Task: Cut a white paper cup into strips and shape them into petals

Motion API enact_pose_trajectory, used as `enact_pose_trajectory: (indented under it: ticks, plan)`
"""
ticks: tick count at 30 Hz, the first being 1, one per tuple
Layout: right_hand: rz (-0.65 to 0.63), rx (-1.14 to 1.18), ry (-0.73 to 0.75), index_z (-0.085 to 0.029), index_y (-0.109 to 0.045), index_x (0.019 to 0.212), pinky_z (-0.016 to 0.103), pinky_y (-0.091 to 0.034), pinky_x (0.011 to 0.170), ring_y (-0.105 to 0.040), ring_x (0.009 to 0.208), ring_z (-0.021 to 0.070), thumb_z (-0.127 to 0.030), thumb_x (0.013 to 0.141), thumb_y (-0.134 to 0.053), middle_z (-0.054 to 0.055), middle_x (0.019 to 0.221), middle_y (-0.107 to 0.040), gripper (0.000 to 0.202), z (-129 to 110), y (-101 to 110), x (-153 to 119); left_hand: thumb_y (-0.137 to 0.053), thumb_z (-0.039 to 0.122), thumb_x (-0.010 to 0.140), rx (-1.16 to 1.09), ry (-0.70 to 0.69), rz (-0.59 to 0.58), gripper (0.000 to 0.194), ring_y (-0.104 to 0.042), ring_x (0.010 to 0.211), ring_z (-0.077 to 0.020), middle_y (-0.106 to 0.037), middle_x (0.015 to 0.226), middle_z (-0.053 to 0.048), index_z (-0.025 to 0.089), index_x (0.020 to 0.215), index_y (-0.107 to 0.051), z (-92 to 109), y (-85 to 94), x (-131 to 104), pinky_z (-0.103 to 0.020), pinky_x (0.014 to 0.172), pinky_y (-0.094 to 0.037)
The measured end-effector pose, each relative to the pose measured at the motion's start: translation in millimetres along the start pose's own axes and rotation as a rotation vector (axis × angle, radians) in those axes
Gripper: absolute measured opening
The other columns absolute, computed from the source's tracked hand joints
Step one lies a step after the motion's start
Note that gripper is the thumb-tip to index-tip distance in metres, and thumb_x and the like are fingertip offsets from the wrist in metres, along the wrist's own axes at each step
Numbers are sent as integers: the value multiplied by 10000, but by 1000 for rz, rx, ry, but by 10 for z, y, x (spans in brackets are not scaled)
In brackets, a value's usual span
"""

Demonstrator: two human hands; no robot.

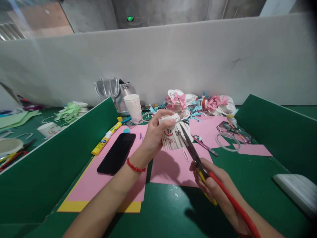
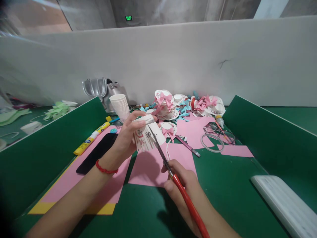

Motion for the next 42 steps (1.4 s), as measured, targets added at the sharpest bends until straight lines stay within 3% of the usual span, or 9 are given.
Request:
enact_pose_trajectory:
  ticks: [6, 19, 42]
  plan:
    - [22, 18, -49, -215, -487, 938, 228, -164, 388, -220, 456, 106, -716, 867, -435, -81, 574, -285, 509, 38, 3, -15, -727, 245, 620, 7, 1, 10, 214, -562, 631, -94, -595, 741, 43, 215, 787, -597, -1, -10, -7, -225, 611, -469]
    - [58, -115, 29, -191, -526, 890, 278, -152, 436, -252, 420, 109, -676, 934, -318, -86, 528, -248, 530, 81, 42, -7, -724, 247, 626, -6, 26, 25, 213, -606, 667, -121, -632, 760, 31, 214, 790, -592, -30, -12, -23, -255, 652, -487]
    - [99, -97, -11, -185, -546, 833, 267, -150, 416, -250, 411, 102, -622, 947, -376, -83, 528, -235, 483, 59, 42, -7, -692, 295, 680, 3, -6, -7, 159, -598, 670, -122, -650, 764, 15, 204, 777, -603, -6, -28, -13, -255, 637, -471]
Point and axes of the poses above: each hand's wrist, its own x-axis towards the middle knuckle, its own y-axis out of the back of the hand, z = x × y, the point moved 7 cm from there along x, towards the middle knuckle
